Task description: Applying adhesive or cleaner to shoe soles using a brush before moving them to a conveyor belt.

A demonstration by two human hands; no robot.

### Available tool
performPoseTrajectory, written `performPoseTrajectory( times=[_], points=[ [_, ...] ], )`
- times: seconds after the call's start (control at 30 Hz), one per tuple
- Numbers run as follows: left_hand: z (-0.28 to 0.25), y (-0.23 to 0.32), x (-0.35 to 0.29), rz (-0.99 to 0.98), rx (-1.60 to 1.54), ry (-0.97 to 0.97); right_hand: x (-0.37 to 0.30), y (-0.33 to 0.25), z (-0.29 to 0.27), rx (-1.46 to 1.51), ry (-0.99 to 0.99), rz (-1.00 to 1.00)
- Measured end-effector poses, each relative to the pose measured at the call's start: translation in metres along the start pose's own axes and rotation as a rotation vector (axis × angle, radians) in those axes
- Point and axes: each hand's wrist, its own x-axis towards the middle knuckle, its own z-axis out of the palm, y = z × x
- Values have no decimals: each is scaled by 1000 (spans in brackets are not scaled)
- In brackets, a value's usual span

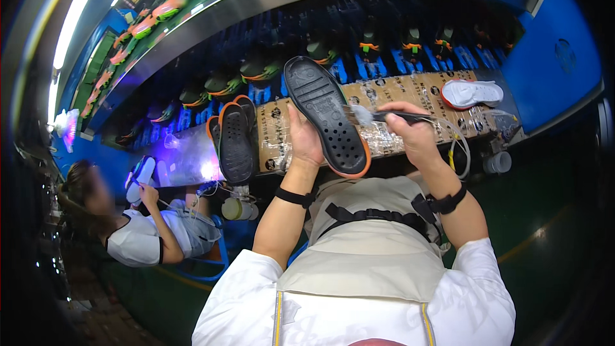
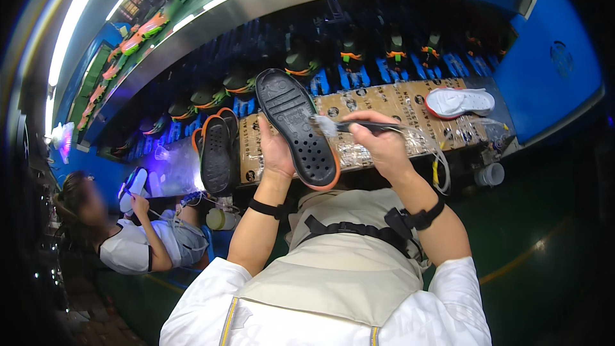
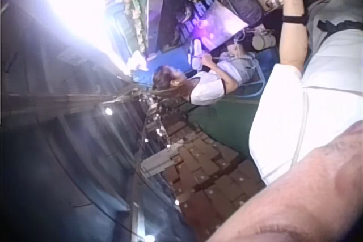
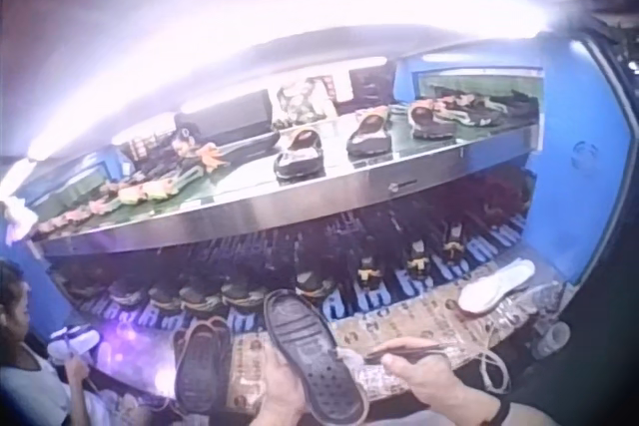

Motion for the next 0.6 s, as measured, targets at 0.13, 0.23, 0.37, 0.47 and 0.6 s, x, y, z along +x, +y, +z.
performPoseTrajectory(
  times=[0.13,0.23,0.37,0.47,0.6],
  points=[
    [6,-25,-7,3,-11,-8,23,-3,23,-50,-22,-20],
    [27,-39,-11,0,157,315,42,-2,31,-95,8,1],
    [39,-56,-14,-88,210,318,47,-2,46,-199,89,-95],
    [33,-59,-15,6,272,318,33,0,49,-423,67,-208],
    [12,-40,-1,56,389,296,6,-11,31,-667,-169,-269]
  ],
)
